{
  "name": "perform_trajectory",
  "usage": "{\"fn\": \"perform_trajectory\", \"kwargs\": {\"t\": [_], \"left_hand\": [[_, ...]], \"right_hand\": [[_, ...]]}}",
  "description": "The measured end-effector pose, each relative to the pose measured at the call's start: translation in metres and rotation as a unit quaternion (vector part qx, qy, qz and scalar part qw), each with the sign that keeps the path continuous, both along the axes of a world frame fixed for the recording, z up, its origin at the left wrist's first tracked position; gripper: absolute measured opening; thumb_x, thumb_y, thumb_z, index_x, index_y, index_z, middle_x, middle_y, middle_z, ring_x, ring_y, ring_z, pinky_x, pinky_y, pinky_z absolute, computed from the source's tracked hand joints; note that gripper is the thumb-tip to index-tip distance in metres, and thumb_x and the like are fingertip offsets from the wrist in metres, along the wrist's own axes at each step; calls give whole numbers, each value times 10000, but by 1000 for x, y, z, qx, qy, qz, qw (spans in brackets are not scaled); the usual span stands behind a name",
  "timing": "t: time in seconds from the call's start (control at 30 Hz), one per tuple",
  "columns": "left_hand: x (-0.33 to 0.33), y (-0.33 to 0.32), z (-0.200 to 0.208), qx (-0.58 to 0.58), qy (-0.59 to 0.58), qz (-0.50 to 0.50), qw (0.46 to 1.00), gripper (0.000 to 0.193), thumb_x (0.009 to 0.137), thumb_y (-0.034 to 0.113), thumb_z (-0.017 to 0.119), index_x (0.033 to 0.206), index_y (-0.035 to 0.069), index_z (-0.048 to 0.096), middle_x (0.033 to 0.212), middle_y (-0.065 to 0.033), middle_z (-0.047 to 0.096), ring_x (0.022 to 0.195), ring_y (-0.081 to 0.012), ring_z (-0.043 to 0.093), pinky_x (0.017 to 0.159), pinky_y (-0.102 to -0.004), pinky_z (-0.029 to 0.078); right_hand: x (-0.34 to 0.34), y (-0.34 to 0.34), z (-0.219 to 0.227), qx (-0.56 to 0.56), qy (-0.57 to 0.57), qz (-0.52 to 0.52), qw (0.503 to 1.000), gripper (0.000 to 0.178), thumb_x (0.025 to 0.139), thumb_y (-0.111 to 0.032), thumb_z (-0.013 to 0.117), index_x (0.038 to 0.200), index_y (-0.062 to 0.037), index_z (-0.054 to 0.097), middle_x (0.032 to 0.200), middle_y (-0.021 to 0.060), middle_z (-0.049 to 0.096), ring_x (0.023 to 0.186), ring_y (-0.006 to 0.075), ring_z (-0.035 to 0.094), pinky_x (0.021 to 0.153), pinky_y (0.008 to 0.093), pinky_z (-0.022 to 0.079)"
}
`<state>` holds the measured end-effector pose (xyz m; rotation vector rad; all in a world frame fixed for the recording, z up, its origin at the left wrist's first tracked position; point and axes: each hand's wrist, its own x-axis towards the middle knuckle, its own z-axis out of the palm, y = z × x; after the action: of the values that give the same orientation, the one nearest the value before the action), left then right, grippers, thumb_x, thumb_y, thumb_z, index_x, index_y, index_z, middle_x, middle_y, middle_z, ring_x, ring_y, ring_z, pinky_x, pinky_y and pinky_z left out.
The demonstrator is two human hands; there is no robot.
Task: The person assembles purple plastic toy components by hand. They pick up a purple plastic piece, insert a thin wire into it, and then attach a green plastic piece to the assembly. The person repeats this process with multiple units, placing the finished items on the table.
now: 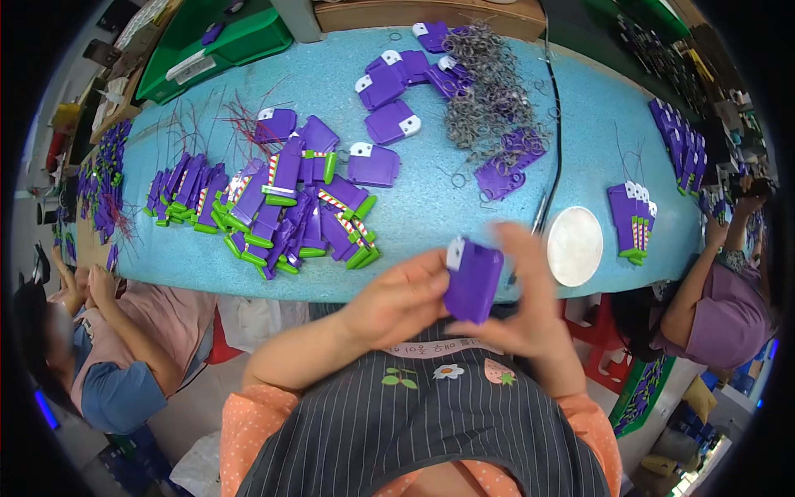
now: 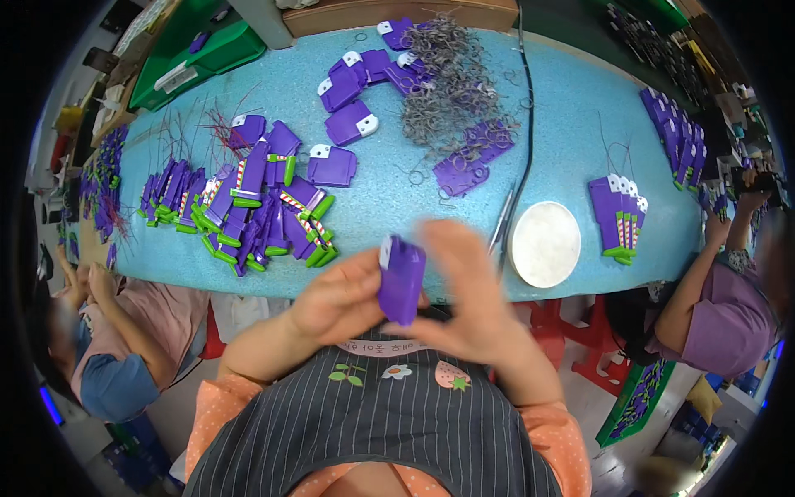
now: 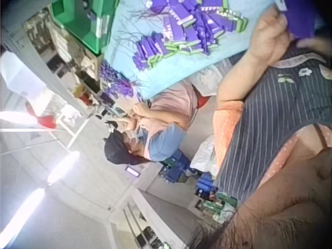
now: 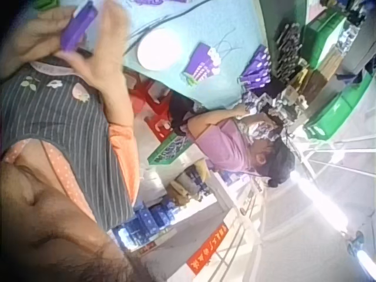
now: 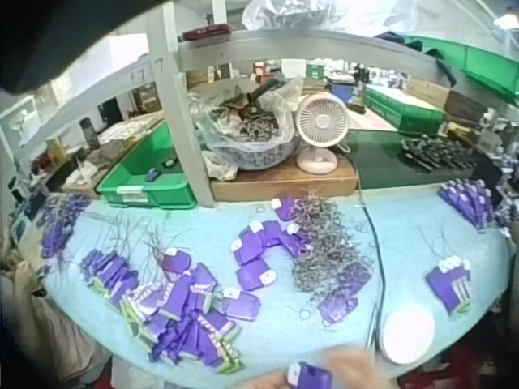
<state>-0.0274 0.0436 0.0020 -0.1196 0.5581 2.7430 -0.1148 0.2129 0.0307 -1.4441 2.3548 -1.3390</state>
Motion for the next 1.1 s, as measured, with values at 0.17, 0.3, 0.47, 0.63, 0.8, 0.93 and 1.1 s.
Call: {"fn": "perform_trajectory", "kwargs": {"t": [0.17,0.3,0.47,0.63,0.8,0.93,1.1], "left_hand": [[23,-5,-1,-444,73,171,877,478,894,-2,464,1346,-34,312,1168,-174,556,1046,-233,577,893,-360,452],[31,-26,12,-689,211,129,681,469,835,-47,484,1295,-65,393,926,-231,614,747,-327,652,639,-362,500],[41,-35,5,-679,103,102,719,408,846,-32,468,1250,-59,418,952,-190,623,792,-275,663,679,-337,521],[65,-66,-13,-361,-57,104,925,277,911,57,482,1163,-55,449,1064,-138,608,907,-235,642,754,-323,549],[66,-71,-14,-522,42,-107,845,236,933,173,514,1077,-12,491,1007,-58,593,951,-102,547,816,-268,460],[68,-70,-35,-453,-26,41,890,281,944,169,491,1167,-2,477,1044,-33,564,932,-70,508,831,-250,423],[71,-63,-32,-357,-73,126,923,364,970,210,419,1272,10,391,1153,-105,557,1088,-208,542,877,-329,458]], "right_hand": [[-1,-25,-7,10,27,0,1000,702,589,-152,781,1192,30,472,1078,180,505,999,363,499,857,442,409],[10,-40,-14,10,4,-3,1000,689,583,-142,789,1173,37,483,995,160,518,916,337,513,807,411,427],[27,-43,-24,20,-1,-9,1000,696,588,-155,804,1173,47,486,966,149,532,890,315,518,773,393,436],[-3,-53,-7,115,-29,-26,993,705,608,-107,786,1219,32,462,1099,182,515,1004,359,519,850,388,440],[-11,-112,-19,125,128,50,983,515,693,-42,671,1178,1,502,1095,152,529,999,319,534,810,381,459],[-12,-130,-24,206,206,107,951,441,700,12,649,1126,-11,541,1015,128,555,891,284,561,737,334,474],[-16,-69,-3,71,-63,96,991,305,708,54,639,1002,-6,587,853,79,595,738,172,614,607,268,496]]}}
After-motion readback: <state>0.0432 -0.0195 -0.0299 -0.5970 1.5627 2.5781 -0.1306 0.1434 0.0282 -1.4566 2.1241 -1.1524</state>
